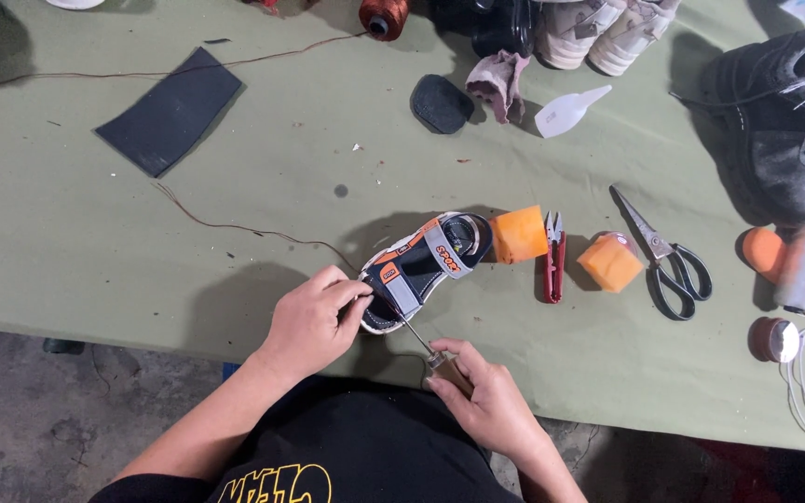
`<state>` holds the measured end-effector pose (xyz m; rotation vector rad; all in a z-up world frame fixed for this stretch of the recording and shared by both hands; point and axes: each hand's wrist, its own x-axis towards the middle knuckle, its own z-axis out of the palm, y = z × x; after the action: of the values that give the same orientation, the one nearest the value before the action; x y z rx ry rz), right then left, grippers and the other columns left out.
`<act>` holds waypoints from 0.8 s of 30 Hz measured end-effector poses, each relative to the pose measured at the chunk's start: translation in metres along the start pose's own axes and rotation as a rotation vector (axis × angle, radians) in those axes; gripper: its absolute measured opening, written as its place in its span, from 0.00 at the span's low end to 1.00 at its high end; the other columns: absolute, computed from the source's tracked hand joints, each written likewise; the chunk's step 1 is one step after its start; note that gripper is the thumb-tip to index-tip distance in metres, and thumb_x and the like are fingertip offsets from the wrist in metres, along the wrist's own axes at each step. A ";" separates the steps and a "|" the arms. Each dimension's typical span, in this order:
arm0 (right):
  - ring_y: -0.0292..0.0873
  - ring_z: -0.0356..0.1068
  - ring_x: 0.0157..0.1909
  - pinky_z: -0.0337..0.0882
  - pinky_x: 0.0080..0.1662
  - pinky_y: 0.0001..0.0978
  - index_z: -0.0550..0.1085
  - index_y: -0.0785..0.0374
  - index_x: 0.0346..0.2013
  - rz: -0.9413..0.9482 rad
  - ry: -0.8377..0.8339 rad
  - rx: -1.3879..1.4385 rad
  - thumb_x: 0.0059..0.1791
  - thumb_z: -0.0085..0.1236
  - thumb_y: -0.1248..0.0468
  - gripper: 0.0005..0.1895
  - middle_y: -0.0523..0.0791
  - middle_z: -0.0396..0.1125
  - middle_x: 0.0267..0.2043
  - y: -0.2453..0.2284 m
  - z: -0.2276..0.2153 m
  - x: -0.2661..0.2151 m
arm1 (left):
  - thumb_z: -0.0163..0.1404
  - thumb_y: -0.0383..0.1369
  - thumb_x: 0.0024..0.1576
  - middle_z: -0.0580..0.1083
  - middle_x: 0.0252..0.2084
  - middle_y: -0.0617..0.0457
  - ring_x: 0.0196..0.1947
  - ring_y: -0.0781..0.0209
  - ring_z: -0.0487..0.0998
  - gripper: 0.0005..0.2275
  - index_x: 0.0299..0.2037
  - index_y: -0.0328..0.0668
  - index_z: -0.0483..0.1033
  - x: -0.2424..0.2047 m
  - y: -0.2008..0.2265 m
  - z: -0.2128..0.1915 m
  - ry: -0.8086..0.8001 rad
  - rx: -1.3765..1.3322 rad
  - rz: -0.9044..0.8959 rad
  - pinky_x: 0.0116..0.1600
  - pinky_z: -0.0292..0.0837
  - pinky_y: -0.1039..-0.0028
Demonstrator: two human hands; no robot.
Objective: The person sews a child's sandal using a curved awl and thread. They repeatedly pierce the sandal's upper and sole, pull the thread through, and tighten the stitches by hand. The work continues on the same sandal throughout the clip.
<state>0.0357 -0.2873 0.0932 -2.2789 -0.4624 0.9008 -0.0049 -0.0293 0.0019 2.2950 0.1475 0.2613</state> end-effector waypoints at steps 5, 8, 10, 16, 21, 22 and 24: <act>0.36 0.52 0.23 0.61 0.32 0.28 0.71 0.53 0.58 -0.010 -0.010 0.039 0.52 0.58 0.62 0.18 0.36 0.54 0.19 0.000 0.002 0.003 | 0.55 0.37 0.56 0.72 0.36 0.62 0.28 0.61 0.77 0.06 0.41 0.54 0.81 0.001 0.005 0.004 -0.025 -0.010 0.020 0.24 0.70 0.69; 0.36 0.49 0.24 0.60 0.33 0.27 0.71 0.54 0.57 -0.042 -0.004 0.053 0.53 0.59 0.62 0.18 0.36 0.51 0.19 -0.001 0.004 0.004 | 0.58 0.40 0.54 0.72 0.37 0.62 0.28 0.64 0.77 0.09 0.42 0.53 0.81 -0.002 0.005 0.007 -0.057 -0.014 -0.003 0.24 0.72 0.68; 0.35 0.49 0.25 0.59 0.33 0.26 0.71 0.55 0.57 -0.064 -0.011 0.090 0.53 0.58 0.64 0.17 0.36 0.52 0.20 -0.006 0.005 0.005 | 0.64 0.43 0.49 0.71 0.36 0.64 0.28 0.65 0.77 0.13 0.41 0.53 0.81 -0.005 0.006 0.009 0.021 -0.013 0.013 0.25 0.71 0.71; 0.35 0.48 0.24 0.59 0.34 0.26 0.71 0.54 0.57 -0.119 -0.037 0.072 0.53 0.58 0.63 0.17 0.35 0.50 0.20 -0.009 0.012 0.009 | 0.65 0.42 0.48 0.69 0.34 0.61 0.27 0.64 0.74 0.13 0.38 0.51 0.79 -0.010 -0.001 0.019 0.246 0.139 0.176 0.26 0.66 0.75; 0.35 0.50 0.24 0.60 0.34 0.26 0.70 0.55 0.57 -0.138 -0.042 0.092 0.53 0.58 0.64 0.17 0.35 0.53 0.20 -0.018 0.012 0.010 | 0.63 0.42 0.53 0.69 0.34 0.61 0.26 0.65 0.73 0.10 0.37 0.50 0.78 -0.007 0.004 0.019 0.289 0.105 0.169 0.26 0.65 0.76; 0.34 0.50 0.25 0.61 0.34 0.25 0.71 0.56 0.56 -0.142 -0.039 0.101 0.53 0.58 0.65 0.16 0.35 0.53 0.20 -0.018 0.013 0.010 | 0.61 0.37 0.54 0.70 0.34 0.62 0.26 0.65 0.73 0.06 0.36 0.50 0.79 -0.007 0.006 0.019 0.292 0.066 0.141 0.24 0.64 0.75; 0.35 0.50 0.25 0.61 0.34 0.25 0.71 0.55 0.57 -0.130 -0.039 0.090 0.53 0.58 0.64 0.17 0.35 0.53 0.20 -0.017 0.012 0.010 | 0.58 0.35 0.55 0.71 0.34 0.63 0.26 0.66 0.73 0.03 0.35 0.51 0.79 -0.006 0.007 0.016 0.275 0.042 0.120 0.25 0.65 0.76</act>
<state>0.0332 -0.2646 0.0925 -2.1267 -0.5692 0.8843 -0.0063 -0.0469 -0.0040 2.3036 0.1558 0.6411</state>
